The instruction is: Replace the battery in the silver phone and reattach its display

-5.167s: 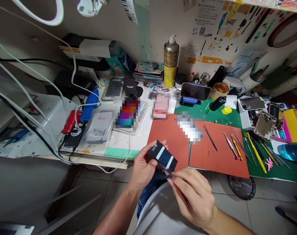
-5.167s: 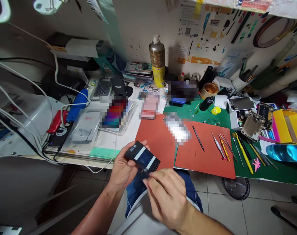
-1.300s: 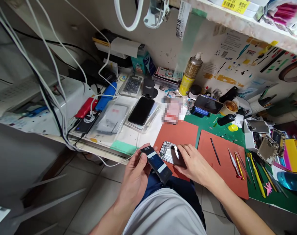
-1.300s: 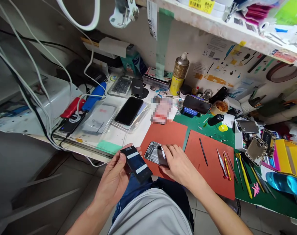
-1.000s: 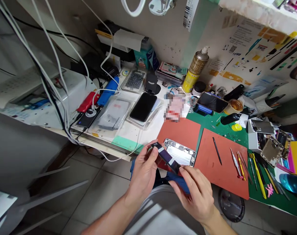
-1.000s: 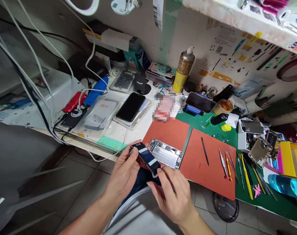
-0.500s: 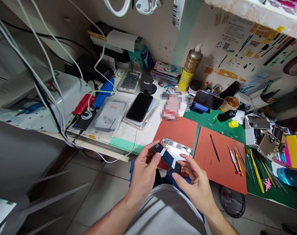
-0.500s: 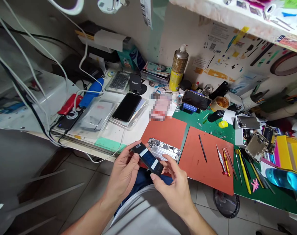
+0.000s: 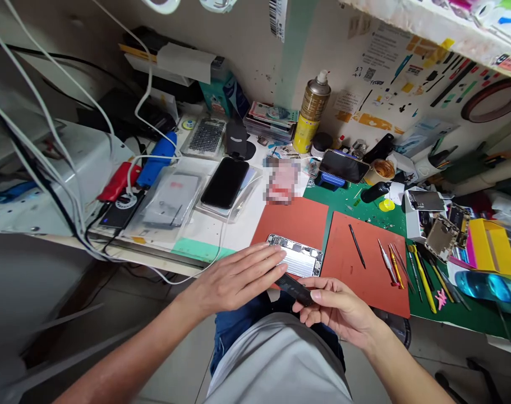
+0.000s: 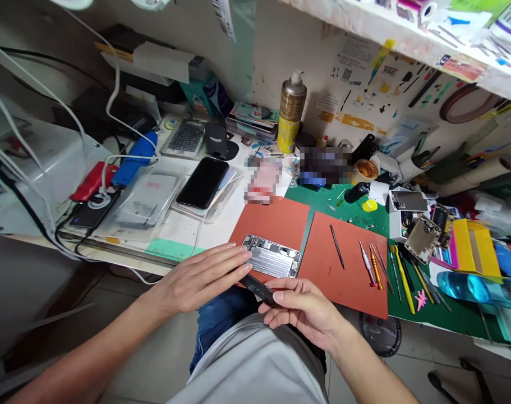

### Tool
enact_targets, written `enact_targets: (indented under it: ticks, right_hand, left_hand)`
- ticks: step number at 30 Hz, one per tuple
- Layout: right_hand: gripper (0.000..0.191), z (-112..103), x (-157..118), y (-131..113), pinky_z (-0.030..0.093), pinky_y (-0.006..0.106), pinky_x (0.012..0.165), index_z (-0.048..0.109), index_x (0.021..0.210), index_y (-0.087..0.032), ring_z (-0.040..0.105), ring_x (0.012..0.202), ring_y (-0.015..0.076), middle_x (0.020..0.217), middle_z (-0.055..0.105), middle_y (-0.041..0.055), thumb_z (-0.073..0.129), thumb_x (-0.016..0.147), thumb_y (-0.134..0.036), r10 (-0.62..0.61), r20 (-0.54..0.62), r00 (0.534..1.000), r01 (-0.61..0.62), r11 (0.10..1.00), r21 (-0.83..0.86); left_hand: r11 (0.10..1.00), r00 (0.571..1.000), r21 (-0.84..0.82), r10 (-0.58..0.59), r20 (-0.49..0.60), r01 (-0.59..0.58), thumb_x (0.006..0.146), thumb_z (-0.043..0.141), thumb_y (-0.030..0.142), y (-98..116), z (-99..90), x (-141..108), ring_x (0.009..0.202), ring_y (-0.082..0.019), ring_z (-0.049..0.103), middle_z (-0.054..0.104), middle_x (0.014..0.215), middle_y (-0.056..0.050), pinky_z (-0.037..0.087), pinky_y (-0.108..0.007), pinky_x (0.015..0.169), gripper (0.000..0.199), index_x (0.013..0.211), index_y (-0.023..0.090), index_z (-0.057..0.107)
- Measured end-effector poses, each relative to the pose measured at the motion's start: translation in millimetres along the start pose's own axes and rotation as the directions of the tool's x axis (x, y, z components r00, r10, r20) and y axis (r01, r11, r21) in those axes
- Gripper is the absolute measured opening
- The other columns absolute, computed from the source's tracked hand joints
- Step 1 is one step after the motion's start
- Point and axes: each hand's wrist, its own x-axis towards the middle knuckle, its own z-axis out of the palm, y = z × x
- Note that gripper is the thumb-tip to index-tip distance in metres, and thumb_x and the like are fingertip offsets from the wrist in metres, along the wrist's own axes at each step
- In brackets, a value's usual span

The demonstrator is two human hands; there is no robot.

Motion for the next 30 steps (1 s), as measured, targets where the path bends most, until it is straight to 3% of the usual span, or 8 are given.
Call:
enact_targets:
  ticks: [5,8,10,12,13,15,18,30]
  right_hand:
    - [0.055,-5,-4,-2,0.065,0.030,0.075,0.071,0.128,-0.012,0.081,0.080,0.0199,0.097,0.081,0.0143,0.081,0.091,-0.051,-0.041,-0.010,0.999,0.040,0.998,-0.055]
    - [0.053,-11,-12,5,0.066,0.037,0.079,0.070,0.127,-0.017,0.080,0.084,0.0228,0.094,0.080,0.0113,0.078,0.091,-0.055,-0.305,-0.174,0.936,0.238,0.915,-0.326]
    - [0.048,-14,-17,12,0.065,0.043,0.087,0.070,0.127,-0.021,0.078,0.092,0.0247,0.103,0.079,0.0105,0.084,0.089,-0.046,-0.612,-0.210,0.763,0.353,0.666,-0.658]
    - [0.052,-15,-19,19,0.063,0.048,0.094,0.068,0.132,-0.025,0.074,0.104,0.0283,0.117,0.076,0.0119,0.088,0.085,-0.033,-0.836,-0.031,0.548,0.352,0.264,-0.898]
    - [0.056,-15,-20,21,0.063,0.050,0.095,0.066,0.136,-0.026,0.073,0.109,0.0303,0.122,0.074,0.0130,0.089,0.085,-0.028,-0.875,0.095,0.474,0.329,0.076,-0.941]
    - [0.062,-14,-17,23,0.062,0.053,0.094,0.061,0.143,-0.026,0.070,0.112,0.0326,0.125,0.072,0.0150,0.086,0.086,-0.021,-0.861,0.290,0.418,0.291,-0.175,-0.941]
    - [0.057,-16,-9,22,0.063,0.052,0.093,0.059,0.144,-0.024,0.069,0.112,0.0324,0.125,0.070,0.0164,0.080,0.091,-0.017,-0.809,0.368,0.459,0.268,-0.268,-0.925]
    - [0.042,-35,12,14,0.062,0.051,0.093,0.058,0.135,-0.022,0.067,0.115,0.0307,0.126,0.069,0.0170,0.074,0.096,-0.018,-0.773,0.280,0.569,0.236,-0.172,-0.956]
  left_hand:
    - [0.894,0.964,0.373,0.188,0.190,-0.248,0.089,0.077,0.015,-1,1.1,8,0.130,-0.033,0.069,0.076,0.132,-0.010,0.048,-0.054,0.120,0.045,0.131,0.030,0.075]
    - [0.762,0.949,0.569,0.207,0.239,-0.310,0.095,0.072,0.023,-3,4.1,5,0.124,-0.032,0.071,0.075,0.133,-0.012,0.055,-0.049,0.114,0.045,0.140,0.028,0.070]
    - [0.723,0.956,0.627,0.180,0.234,-0.289,0.098,0.068,0.026,-2,7.2,3,0.122,-0.031,0.071,0.073,0.132,-0.011,0.057,-0.047,0.111,0.045,0.143,0.028,0.066]
    - [0.688,0.959,0.671,0.152,0.238,-0.275,0.100,0.064,0.026,-1,10.7,2,0.121,-0.031,0.070,0.071,0.133,-0.011,0.059,-0.045,0.107,0.045,0.145,0.029,0.063]
    - [0.668,0.959,0.691,0.143,0.246,-0.277,0.101,0.063,0.027,0,12.5,2,0.120,-0.031,0.070,0.070,0.133,-0.011,0.059,-0.044,0.105,0.044,0.145,0.028,0.062]
    - [0.632,0.955,0.721,0.126,0.268,-0.285,0.101,0.062,0.029,1,15.6,3,0.117,-0.031,0.070,0.069,0.129,-0.012,0.060,-0.042,0.100,0.042,0.143,0.026,0.063]
    - [0.589,0.946,0.746,0.123,0.299,-0.312,0.102,0.063,0.032,0,18.5,9,0.110,-0.032,0.069,0.069,0.121,-0.013,0.059,-0.044,0.094,0.038,0.138,0.023,0.063]
    - [0.592,0.939,0.749,0.035,0.343,-0.296,0.100,0.063,0.021,-21,19.7,25,0.112,-0.029,0.060,0.064,0.118,-0.010,0.054,-0.046,0.102,0.042,0.141,0.020,0.053]
